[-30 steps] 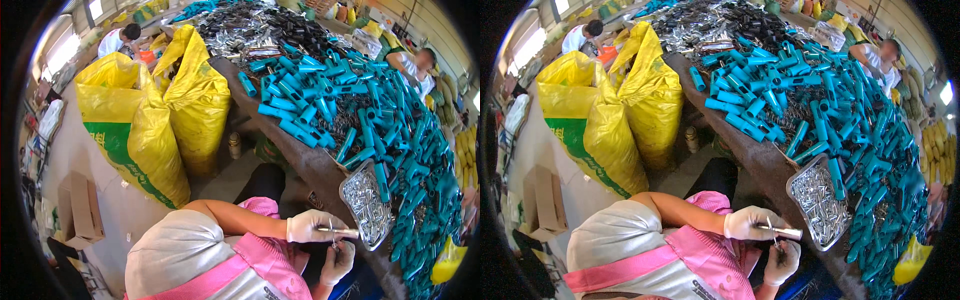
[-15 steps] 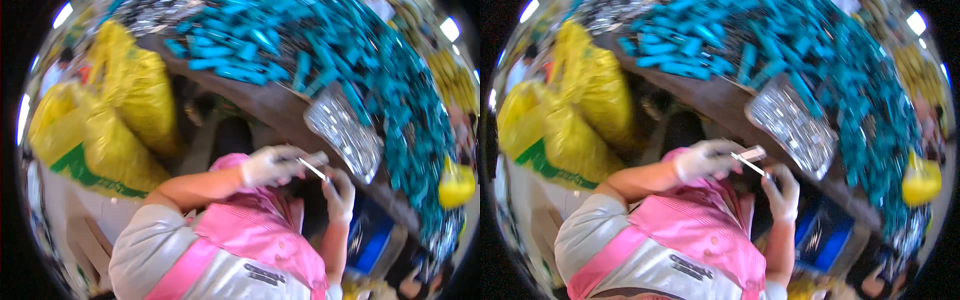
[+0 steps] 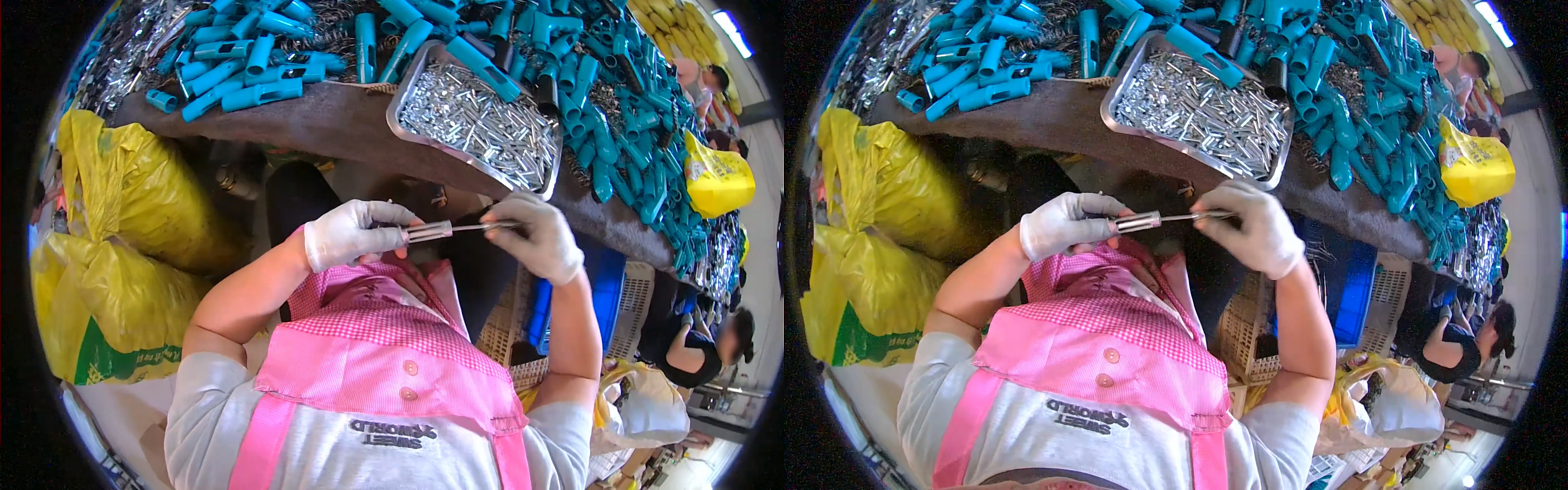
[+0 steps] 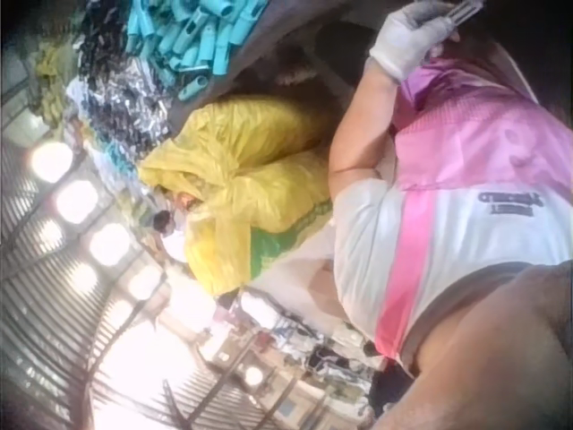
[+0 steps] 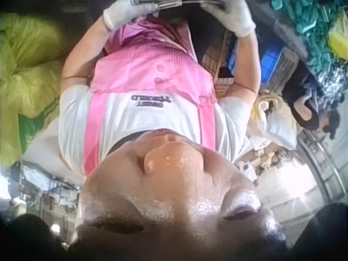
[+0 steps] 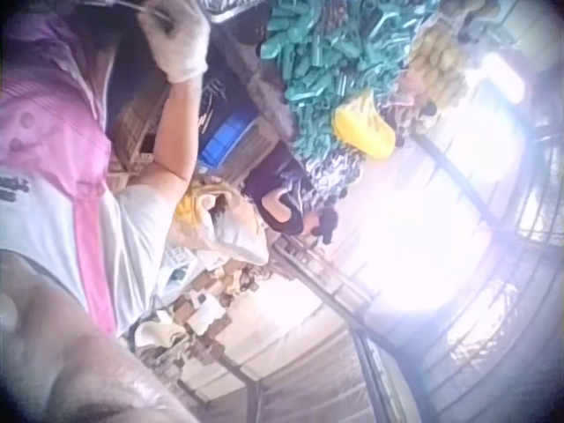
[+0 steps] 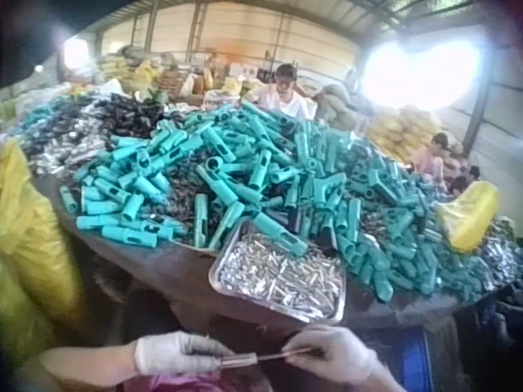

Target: Assembling metal internal components into plastic handle housings at a workshop table.

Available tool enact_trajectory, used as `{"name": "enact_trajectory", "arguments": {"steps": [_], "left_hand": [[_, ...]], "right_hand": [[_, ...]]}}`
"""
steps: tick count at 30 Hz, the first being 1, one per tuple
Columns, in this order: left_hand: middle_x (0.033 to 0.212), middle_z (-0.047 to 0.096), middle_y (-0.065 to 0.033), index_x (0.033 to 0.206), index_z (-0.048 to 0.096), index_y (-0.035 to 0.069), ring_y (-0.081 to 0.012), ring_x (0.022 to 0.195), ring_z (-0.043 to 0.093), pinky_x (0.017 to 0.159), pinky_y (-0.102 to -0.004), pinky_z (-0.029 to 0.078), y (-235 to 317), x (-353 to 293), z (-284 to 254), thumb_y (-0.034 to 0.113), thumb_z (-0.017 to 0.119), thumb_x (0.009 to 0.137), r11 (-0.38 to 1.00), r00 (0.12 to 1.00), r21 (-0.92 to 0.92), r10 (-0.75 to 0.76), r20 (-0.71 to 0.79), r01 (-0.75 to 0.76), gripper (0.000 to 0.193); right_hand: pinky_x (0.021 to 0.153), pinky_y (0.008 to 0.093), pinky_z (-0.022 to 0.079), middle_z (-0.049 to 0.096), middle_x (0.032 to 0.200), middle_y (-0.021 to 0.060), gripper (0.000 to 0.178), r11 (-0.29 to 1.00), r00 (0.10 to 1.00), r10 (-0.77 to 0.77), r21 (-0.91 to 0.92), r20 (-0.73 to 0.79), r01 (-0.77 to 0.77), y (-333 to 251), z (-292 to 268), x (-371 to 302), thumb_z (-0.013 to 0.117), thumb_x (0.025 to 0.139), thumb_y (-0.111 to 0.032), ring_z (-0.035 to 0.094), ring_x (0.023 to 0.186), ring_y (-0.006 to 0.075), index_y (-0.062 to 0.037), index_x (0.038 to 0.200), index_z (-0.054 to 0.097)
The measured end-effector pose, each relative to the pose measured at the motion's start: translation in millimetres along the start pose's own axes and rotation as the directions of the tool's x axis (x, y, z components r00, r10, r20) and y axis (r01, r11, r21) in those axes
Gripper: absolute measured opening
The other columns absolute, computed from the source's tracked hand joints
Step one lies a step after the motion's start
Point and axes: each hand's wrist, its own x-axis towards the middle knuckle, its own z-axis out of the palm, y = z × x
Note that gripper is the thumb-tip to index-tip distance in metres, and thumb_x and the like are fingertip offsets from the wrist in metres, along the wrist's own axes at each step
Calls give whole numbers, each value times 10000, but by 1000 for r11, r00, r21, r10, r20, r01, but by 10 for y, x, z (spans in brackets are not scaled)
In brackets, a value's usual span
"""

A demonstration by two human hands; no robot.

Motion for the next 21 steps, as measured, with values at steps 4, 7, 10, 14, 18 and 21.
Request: {"name": "enact_trajectory", "arguments": {"steps": [4,7,10,14,18,21], "left_hand": [[837,628,-29,1252,540,67,-28,546,434,503,-167,377,5,63,74,135,532,918,998,993,30,-66,97,64,342],[833,617,-26,1282,516,76,-25,548,430,492,-156,367,49,54,81,125,518,924,984,978,-56,-161,134,170,361],[805,594,-43,1299,493,66,-38,517,412,446,-168,326,-67,93,107,107,520,902,975,972,-103,-178,154,195,399],[797,569,-41,1323,453,79,-37,465,408,384,-150,298,-200,98,80,121,492,913,869,942,-383,-233,244,314,413],[792,545,-57,1338,420,60,-41,465,417,374,-151,299,-232,75,56,119,500,908,808,935,-498,-173,310,315,442],[803,546,-59,1359,385,58,-46,471,421,375,-152,311,-249,121,58,127,503,909,808,927,-485,-188,324,334,471]], "right_hand": [[666,276,468,610,804,83,176,977,984,74,187,165,-105,-9,293,5,707,758,-66,592,740,147,-13,916,650],[644,237,458,624,788,37,189,890,952,261,343,160,-301,4,369,-29,709,763,-39,577,706,87,10,937,653],[630,228,462,628,797,33,189,935,972,181,279,151,-218,-7,396,-26,695,772,-23,578,699,84,17,952,655],[593,214,474,632,820,37,203,761,906,326,494,269,-421,-21,429,-41,665,789,2,585,697,79,18,991,646],[601,222,485,629,800,55,212,482,912,365,800,187,-357,-7,460,-94,662,812,-3,592,697,91,33,1010,596],[614,221,480,625,829,58,135,638,926,352,688,139,-346,95,578,-148,652,830,-12,585,704,93,23,952,606]]}}
